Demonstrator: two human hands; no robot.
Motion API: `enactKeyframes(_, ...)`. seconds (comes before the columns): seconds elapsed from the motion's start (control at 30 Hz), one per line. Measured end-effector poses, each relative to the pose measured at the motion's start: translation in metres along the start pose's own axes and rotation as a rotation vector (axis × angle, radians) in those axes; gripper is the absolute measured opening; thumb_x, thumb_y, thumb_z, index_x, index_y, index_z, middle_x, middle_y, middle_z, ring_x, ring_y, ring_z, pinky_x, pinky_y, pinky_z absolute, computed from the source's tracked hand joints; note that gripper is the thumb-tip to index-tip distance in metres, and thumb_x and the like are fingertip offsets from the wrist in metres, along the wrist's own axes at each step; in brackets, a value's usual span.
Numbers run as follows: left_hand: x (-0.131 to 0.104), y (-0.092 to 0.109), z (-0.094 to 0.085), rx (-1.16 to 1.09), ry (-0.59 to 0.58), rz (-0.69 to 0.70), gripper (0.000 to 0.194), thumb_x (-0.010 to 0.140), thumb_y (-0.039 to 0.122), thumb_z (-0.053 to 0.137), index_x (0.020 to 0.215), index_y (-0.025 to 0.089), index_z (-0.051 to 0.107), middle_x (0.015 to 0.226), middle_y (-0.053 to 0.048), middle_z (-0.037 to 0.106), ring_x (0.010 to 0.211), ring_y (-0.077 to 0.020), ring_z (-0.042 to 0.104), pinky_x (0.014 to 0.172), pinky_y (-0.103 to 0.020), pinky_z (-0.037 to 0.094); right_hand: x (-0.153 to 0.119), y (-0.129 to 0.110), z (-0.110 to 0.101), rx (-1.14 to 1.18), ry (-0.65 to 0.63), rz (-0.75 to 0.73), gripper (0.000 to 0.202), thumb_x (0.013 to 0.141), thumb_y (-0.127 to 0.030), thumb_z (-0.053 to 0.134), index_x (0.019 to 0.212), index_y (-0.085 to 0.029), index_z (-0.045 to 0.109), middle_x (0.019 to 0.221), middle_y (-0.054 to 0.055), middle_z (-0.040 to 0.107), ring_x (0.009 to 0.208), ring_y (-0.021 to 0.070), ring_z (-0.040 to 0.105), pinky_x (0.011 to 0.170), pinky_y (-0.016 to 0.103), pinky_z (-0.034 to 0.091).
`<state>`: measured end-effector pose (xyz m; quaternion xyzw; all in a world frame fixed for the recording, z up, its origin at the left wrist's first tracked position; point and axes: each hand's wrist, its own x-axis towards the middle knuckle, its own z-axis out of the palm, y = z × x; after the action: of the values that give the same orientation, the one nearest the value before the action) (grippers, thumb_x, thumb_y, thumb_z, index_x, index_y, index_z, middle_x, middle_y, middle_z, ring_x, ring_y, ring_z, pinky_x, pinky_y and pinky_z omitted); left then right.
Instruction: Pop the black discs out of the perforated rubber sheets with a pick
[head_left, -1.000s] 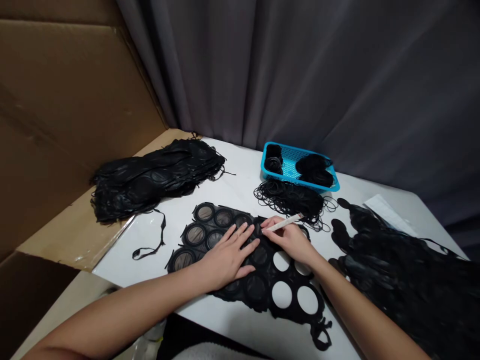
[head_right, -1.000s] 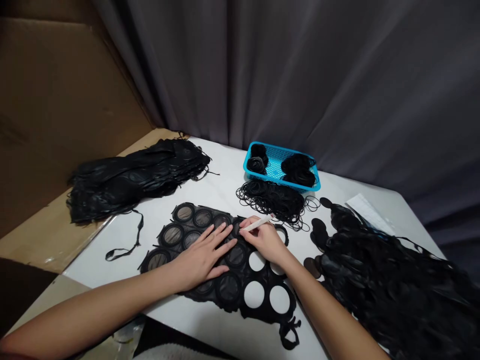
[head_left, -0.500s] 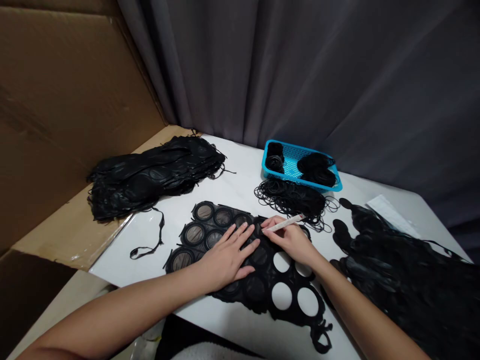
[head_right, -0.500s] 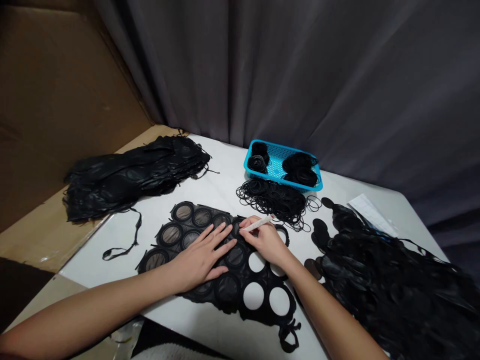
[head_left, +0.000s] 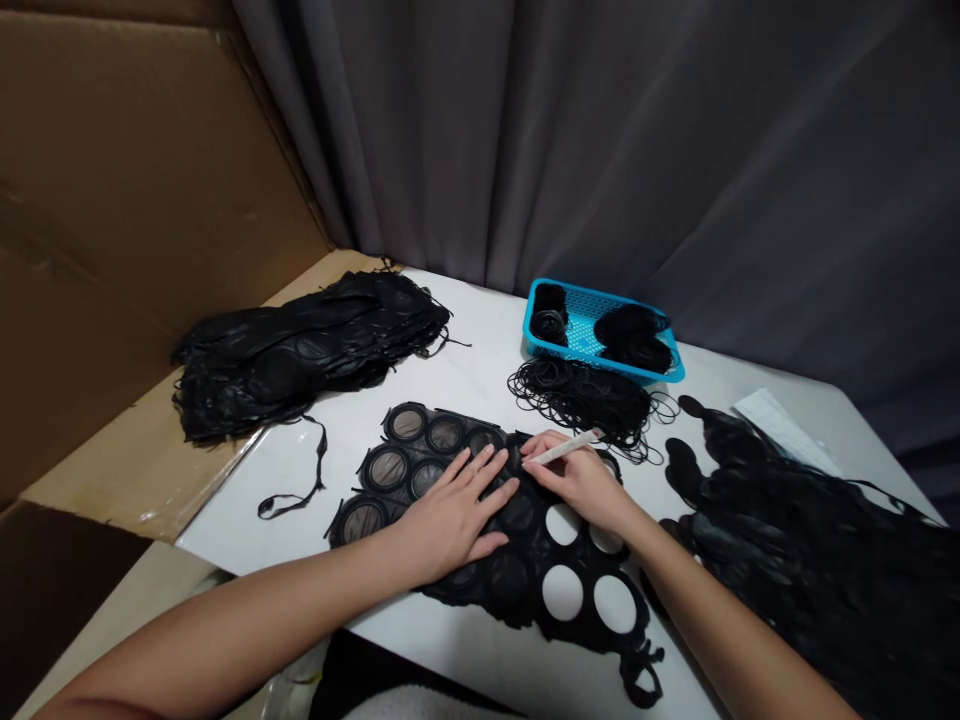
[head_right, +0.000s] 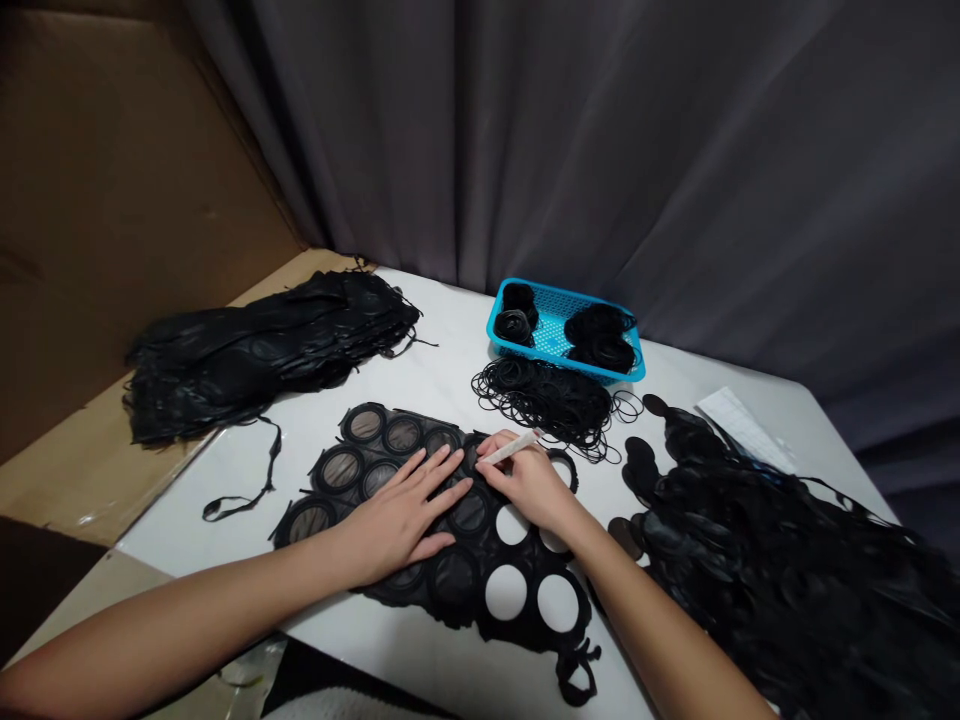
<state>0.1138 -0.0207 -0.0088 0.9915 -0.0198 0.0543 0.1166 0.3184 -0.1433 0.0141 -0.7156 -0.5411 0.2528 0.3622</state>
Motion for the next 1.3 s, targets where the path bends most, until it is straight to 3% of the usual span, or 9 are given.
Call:
enactKeyframes(0.13, 0.000, 0.001, 0.002, 0.004, 0.002, -0.005, 0.072, 0.090, 0.045, 0.070, 0.149, 0.015, 0.040, 0.160, -0.021, 0.029, 0.149, -0.0363, 0.025, 0.120, -0.054, 0.026, -0.011, -0.008, 0.018, -0.236, 0.005, -0.160, 0.014, 0.096, -0.017, 0.048, 0.090, -0.022, 0.059, 0.107, 0.011, 0.068, 0.102, 0.0258, 0.062, 0.089, 0.041, 0.050)
enactKeyframes(0.27, -0.001, 0.002, 0.002, -0.001, -0.007, -0.007, 0.067, 0.093, 0.045, 0.066, 0.148, 0.015, 0.042, 0.161, -0.021, 0.026, 0.150, -0.0357, 0.024, 0.120, -0.054, 0.026, -0.017, -0.004, 0.026, -0.541, 0.059, -0.240, 0.025, 0.092, -0.006, 0.043, 0.102, -0.020, 0.061, 0.114, 0.017, 0.068, 0.107, 0.0315, 0.060, 0.092, 0.047, 0.047)
enactKeyframes(0.4, -0.001, 0.000, 0.001, -0.021, 0.000, -0.007, 0.066, 0.093, 0.044, 0.066, 0.149, 0.017, 0.041, 0.162, -0.019, 0.027, 0.150, -0.0363, 0.021, 0.120, -0.054, 0.025, -0.008, 0.012, -0.011, -0.539, 0.432, -0.024, 0.022, 0.099, -0.017, 0.038, 0.098, -0.020, 0.060, 0.096, 0.014, 0.069, 0.087, 0.0280, 0.062, 0.082, 0.042, 0.048)
enactKeyframes(0.47, -0.003, -0.002, 0.000, -0.043, 0.020, 0.005, 0.066, 0.094, 0.046, 0.065, 0.149, 0.018, 0.041, 0.162, -0.018, 0.027, 0.151, -0.0355, 0.021, 0.121, -0.053, 0.025, -0.007, 0.012, -0.030, -0.435, 0.532, 0.069, 0.020, 0.101, -0.026, 0.039, 0.099, -0.022, 0.059, 0.097, 0.012, 0.069, 0.080, 0.0251, 0.062, 0.077, 0.038, 0.048)
enactKeyframes(0.57, -0.010, 0.000, -0.005, -0.074, 0.036, 0.023, 0.063, 0.096, 0.046, 0.062, 0.148, 0.017, 0.042, 0.161, -0.017, 0.029, 0.151, -0.0330, 0.021, 0.122, -0.052, 0.024, -0.018, -0.004, -0.035, -0.229, 0.381, 0.069, 0.020, 0.101, -0.033, 0.043, 0.100, -0.024, 0.061, 0.099, 0.008, 0.070, 0.079, 0.0229, 0.063, 0.076, 0.035, 0.049)
enactKeyframes(0.7, -0.028, 0.012, -0.011, -0.106, 0.002, 0.082, 0.059, 0.095, 0.043, 0.064, 0.147, 0.021, 0.045, 0.161, -0.015, 0.029, 0.150, -0.0308, 0.026, 0.123, -0.048, 0.024, -0.044, -0.027, -0.002, -0.014, 0.042, 0.015, 0.020, 0.102, -0.031, 0.043, 0.101, -0.025, 0.062, 0.101, 0.005, 0.070, 0.095, 0.0221, 0.066, 0.086, 0.033, 0.049)
enactKeyframes(0.8, -0.039, 0.020, -0.010, -0.087, -0.029, 0.079, 0.068, 0.091, 0.040, 0.070, 0.150, 0.022, 0.041, 0.162, -0.016, 0.026, 0.150, -0.0325, 0.025, 0.122, -0.048, 0.025, -0.055, -0.031, 0.018, 0.049, -0.078, 0.014, 0.018, 0.102, -0.027, 0.044, 0.100, -0.024, 0.061, 0.104, 0.005, 0.069, 0.100, 0.0211, 0.065, 0.090, 0.033, 0.048)
enactKeyframes(1.3, -0.043, 0.023, -0.006, -0.081, -0.008, 0.075, 0.063, 0.092, 0.037, 0.068, 0.149, 0.026, 0.043, 0.164, -0.013, 0.022, 0.151, -0.0332, 0.022, 0.122, -0.050, 0.025, -0.054, -0.023, 0.025, 0.047, -0.107, -0.006, 0.014, 0.098, -0.023, 0.049, 0.086, -0.023, 0.055, 0.104, 0.004, 0.063, 0.097, 0.0208, 0.060, 0.089, 0.035, 0.045)
